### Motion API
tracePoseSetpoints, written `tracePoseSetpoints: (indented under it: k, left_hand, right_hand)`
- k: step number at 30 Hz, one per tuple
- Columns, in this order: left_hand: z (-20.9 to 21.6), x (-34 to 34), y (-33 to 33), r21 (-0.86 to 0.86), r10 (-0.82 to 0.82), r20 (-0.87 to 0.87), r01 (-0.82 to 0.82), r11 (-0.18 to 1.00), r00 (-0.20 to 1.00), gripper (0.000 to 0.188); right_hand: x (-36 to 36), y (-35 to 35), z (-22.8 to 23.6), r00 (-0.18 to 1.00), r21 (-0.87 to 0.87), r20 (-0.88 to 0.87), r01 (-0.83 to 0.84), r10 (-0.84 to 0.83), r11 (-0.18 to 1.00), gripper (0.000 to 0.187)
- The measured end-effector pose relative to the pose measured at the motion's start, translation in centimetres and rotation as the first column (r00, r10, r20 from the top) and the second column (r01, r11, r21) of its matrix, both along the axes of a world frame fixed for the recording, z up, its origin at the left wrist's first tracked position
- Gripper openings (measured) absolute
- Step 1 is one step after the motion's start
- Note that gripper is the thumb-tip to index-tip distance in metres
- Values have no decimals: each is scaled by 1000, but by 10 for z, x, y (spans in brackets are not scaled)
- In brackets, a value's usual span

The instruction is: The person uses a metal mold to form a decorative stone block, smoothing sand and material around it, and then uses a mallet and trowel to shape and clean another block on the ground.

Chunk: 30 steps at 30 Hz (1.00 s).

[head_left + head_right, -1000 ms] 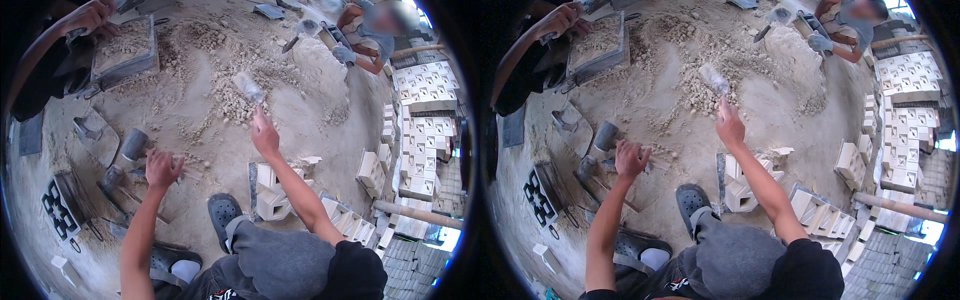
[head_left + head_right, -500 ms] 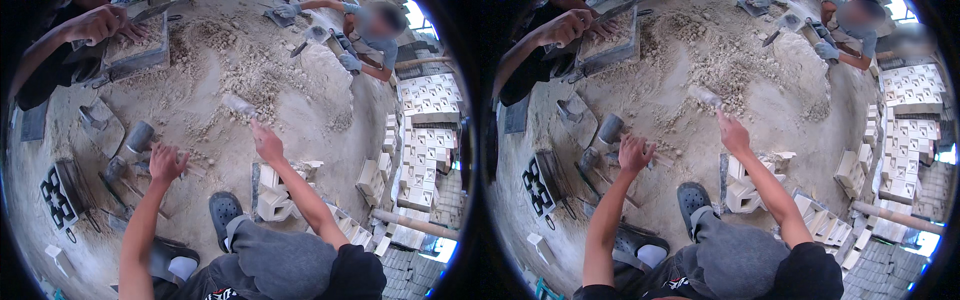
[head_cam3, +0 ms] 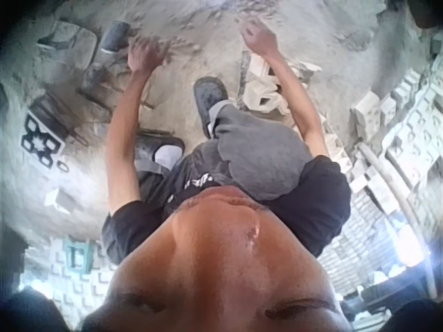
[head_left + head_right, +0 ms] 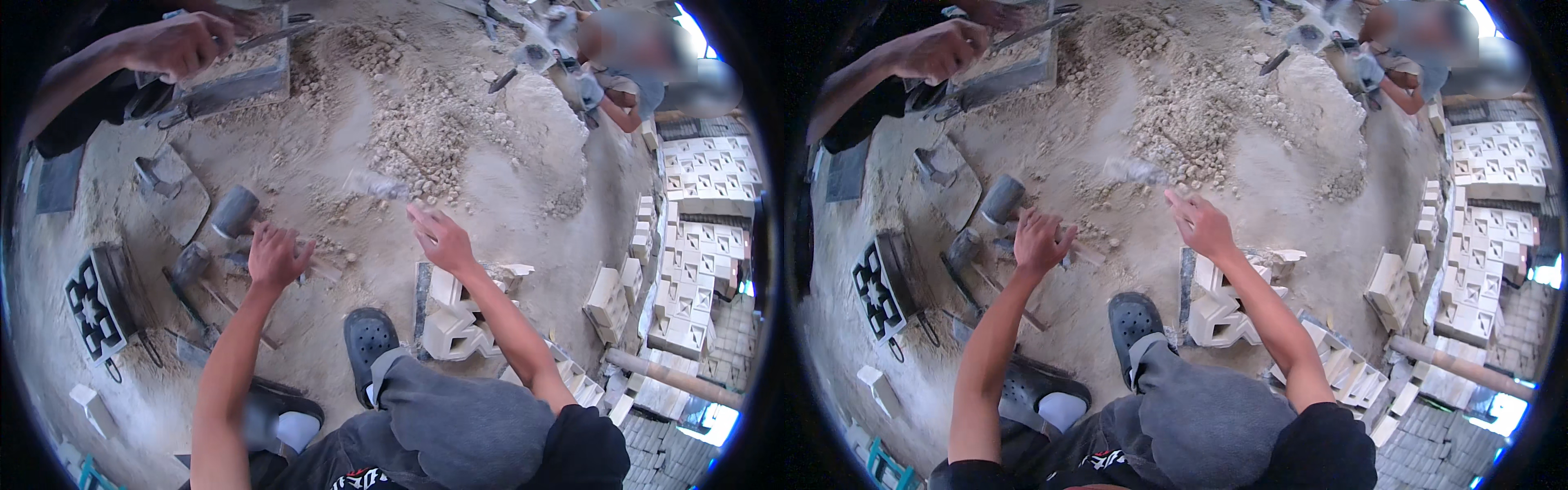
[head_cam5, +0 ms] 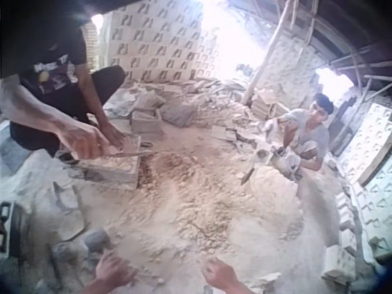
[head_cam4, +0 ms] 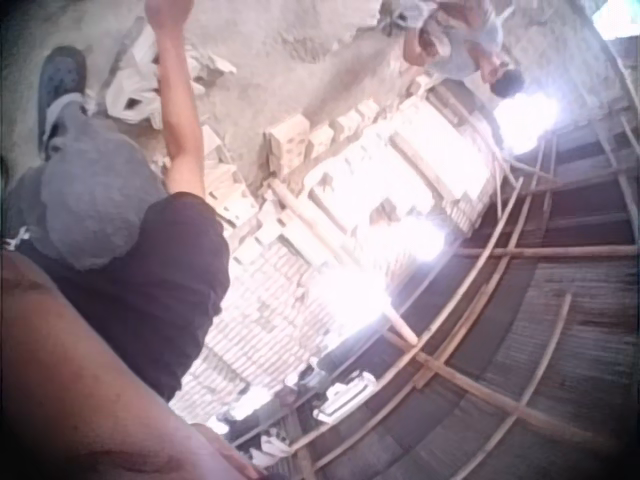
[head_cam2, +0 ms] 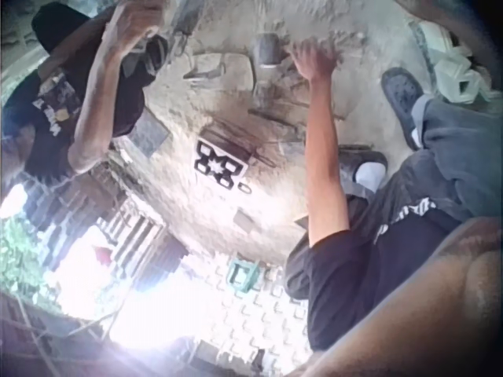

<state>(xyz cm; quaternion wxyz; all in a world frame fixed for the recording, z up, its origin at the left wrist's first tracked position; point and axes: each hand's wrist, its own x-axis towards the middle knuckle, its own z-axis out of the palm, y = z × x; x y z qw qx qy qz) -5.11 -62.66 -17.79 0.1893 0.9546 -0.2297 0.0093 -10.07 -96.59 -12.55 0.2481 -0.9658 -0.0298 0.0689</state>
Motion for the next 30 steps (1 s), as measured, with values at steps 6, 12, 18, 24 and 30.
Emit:
tracePoseSetpoints:
  k: [6,12,18,24,30]
  left_hand:
    - [-8,1,1,-36,1,54,1,999,999,20]
    - [-4,5,2,9,-17,-60,18,1000,998,14]
    - [-9,7,9,75,-151,-105,159,984,983,17]
    - [-7,2,25,156,-275,-188,305,939,943,22]
    - [-2,-2,27,37,-295,-154,304,952,943,17]
  right_hand:
    - [-37,48,4,973,26,-227,-47,52,999,48]
    - [-66,84,37,671,276,-741,333,-21,902,48]
    - [-65,64,44,456,171,-890,326,3,930,51]
    - [-70,59,-28,937,372,-347,98,41,923,46]
    - [1,75,26,892,110,-452,85,-27,990,43]
